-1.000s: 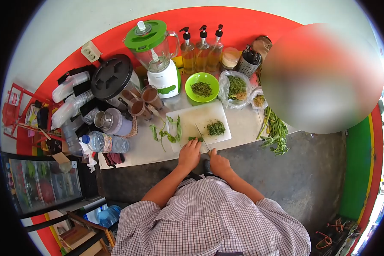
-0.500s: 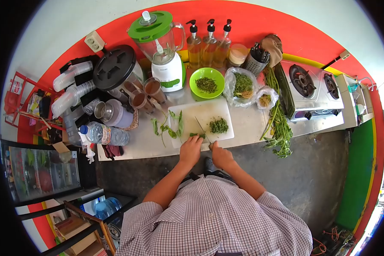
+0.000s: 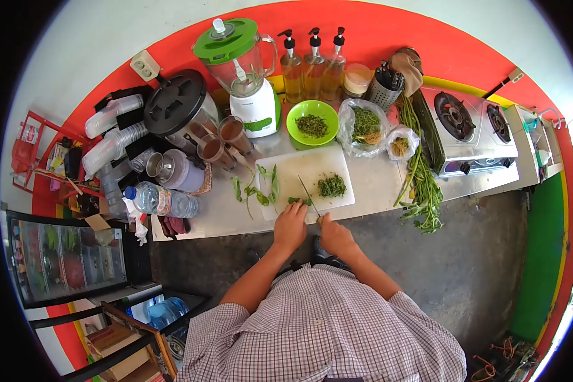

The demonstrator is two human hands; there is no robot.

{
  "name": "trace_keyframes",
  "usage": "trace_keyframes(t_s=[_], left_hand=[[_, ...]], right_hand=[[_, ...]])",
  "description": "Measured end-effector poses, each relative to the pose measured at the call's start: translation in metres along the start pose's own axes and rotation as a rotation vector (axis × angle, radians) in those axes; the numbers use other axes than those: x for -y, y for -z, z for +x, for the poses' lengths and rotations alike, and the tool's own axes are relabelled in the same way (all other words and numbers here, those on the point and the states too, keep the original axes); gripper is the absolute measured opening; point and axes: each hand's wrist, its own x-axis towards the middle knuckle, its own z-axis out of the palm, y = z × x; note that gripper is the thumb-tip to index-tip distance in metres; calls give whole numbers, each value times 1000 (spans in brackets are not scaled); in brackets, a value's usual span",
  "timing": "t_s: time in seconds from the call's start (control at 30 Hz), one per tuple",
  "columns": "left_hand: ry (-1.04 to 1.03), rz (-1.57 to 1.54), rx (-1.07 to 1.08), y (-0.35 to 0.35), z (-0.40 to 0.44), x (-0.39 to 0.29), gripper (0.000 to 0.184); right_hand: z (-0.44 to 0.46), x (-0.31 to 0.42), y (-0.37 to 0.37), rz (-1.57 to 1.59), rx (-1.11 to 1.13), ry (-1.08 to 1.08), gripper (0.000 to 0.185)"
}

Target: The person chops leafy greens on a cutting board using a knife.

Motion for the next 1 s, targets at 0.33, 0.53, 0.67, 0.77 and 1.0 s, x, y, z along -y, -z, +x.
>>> trace_keyframes(t_s=[0.33, 0.53, 0.67, 0.77, 1.0], left_hand=[[15, -12, 18, -1, -3, 2, 45], [-21, -23, -32, -5, -6, 3, 46], [-20, -26, -16, -3, -6, 2, 47], [-11, -37, -25, -2, -6, 0, 48], [14, -33, 32, -3, -8, 3, 52]], right_hand=[[-2, 3, 7, -20, 40, -2, 60], [0, 1, 3, -38, 26, -6, 62], [-8, 5, 1, -78, -29, 6, 50], [-5, 1, -10, -38, 11, -25, 62], [-11, 9, -2, -67, 60, -11, 82]])
